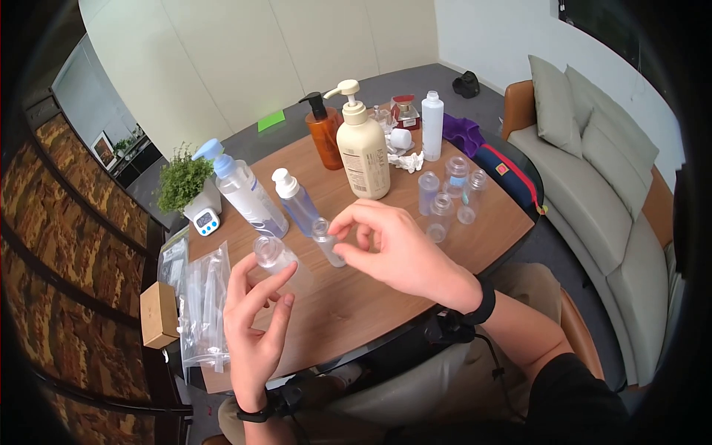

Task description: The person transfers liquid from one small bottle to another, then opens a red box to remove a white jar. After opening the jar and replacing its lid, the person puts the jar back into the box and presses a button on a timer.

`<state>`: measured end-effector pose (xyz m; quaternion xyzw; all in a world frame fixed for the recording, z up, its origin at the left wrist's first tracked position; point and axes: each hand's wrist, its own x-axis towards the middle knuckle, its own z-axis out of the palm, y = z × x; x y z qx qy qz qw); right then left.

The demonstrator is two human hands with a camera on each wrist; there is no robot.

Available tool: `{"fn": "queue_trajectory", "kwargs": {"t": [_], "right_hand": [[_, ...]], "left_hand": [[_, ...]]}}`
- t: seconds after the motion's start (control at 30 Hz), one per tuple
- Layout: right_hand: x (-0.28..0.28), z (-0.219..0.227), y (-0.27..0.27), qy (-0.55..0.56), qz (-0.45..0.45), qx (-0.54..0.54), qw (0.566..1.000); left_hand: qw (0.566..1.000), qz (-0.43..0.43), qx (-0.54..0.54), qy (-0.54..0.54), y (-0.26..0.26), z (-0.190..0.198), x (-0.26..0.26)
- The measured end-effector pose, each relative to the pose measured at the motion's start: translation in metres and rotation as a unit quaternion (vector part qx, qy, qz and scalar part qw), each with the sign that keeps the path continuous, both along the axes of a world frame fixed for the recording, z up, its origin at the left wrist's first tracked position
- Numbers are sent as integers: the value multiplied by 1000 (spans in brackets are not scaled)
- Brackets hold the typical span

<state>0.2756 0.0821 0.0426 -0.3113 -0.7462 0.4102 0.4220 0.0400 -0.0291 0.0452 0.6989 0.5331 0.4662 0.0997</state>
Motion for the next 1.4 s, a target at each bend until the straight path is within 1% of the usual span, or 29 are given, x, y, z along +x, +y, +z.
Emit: {"fn": "queue_trajectory", "kwargs": {"t": [0.03,0.1,0.17,0.23,0.37,0.43,0.57,0.63,0.67,0.73,0.77,0.83,0.87,0.9,0.93,0.97,1.0,1.03,1.07,1.17,1.23,1.3,1.4], "right_hand": [[-2,-1,-1,1,-1,0,1000],[-7,-5,-5,20,33,62,997],[-9,-3,-11,12,41,54,998],[-11,-2,-15,28,64,25,997],[-12,-15,-6,19,73,20,997],[-14,-21,-1,48,81,19,995],[-13,-21,2,56,106,-21,993],[-12,-18,1,63,97,-38,993],[-12,-20,3,64,96,-38,993],[-11,-23,9,73,69,2,995],[-9,-20,11,74,68,2,995],[-1,-13,16,76,28,-10,997],[2,-12,20,71,6,-5,997],[6,-10,23,71,6,-5,997],[10,-8,26,66,-24,-7,998],[12,-5,28,61,-55,-9,997],[14,-6,32,66,-71,-18,995],[15,-11,37,70,-73,-16,995],[15,-17,43,67,-77,-7,995],[18,-16,41,64,-97,-9,993],[18,-15,39,77,-89,13,993],[18,-12,37,90,-86,6,992],[17,-12,34,85,-86,3,993]], "left_hand": [[1000,-1,0,1,0,0,1],[1000,-1,0,10,1,1,5],[1000,-10,-10,-3,2,0,9],[999,-20,-20,-15,3,-3,13],[998,-48,-22,-19,5,-8,20],[996,-61,-27,-56,6,-10,21],[996,-54,-40,-50,7,-14,21],[993,-51,-62,-83,7,-14,25],[993,-53,-62,-82,8,-14,25],[996,-54,-36,-65,10,-17,23],[996,-55,-36,-65,10,-16,22],[999,-18,-24,-14,11,-12,21],[999,-18,-24,-14,11,-13,22],[998,-12,-52,-25,12,-14,23],[996,-5,-79,-36,14,-16,25],[996,-4,-78,-36,15,-20,25],[997,-13,-79,-9,18,-26,25],[996,-24,-79,20,20,-30,26],[991,-41,-125,31,21,-30,26],[988,-54,-120,76,28,-38,36],[986,-59,-137,80,32,-38,43],[988,-29,-134,66,36,-37,49],[989,-27,-112,92,41,-41,44]]}}
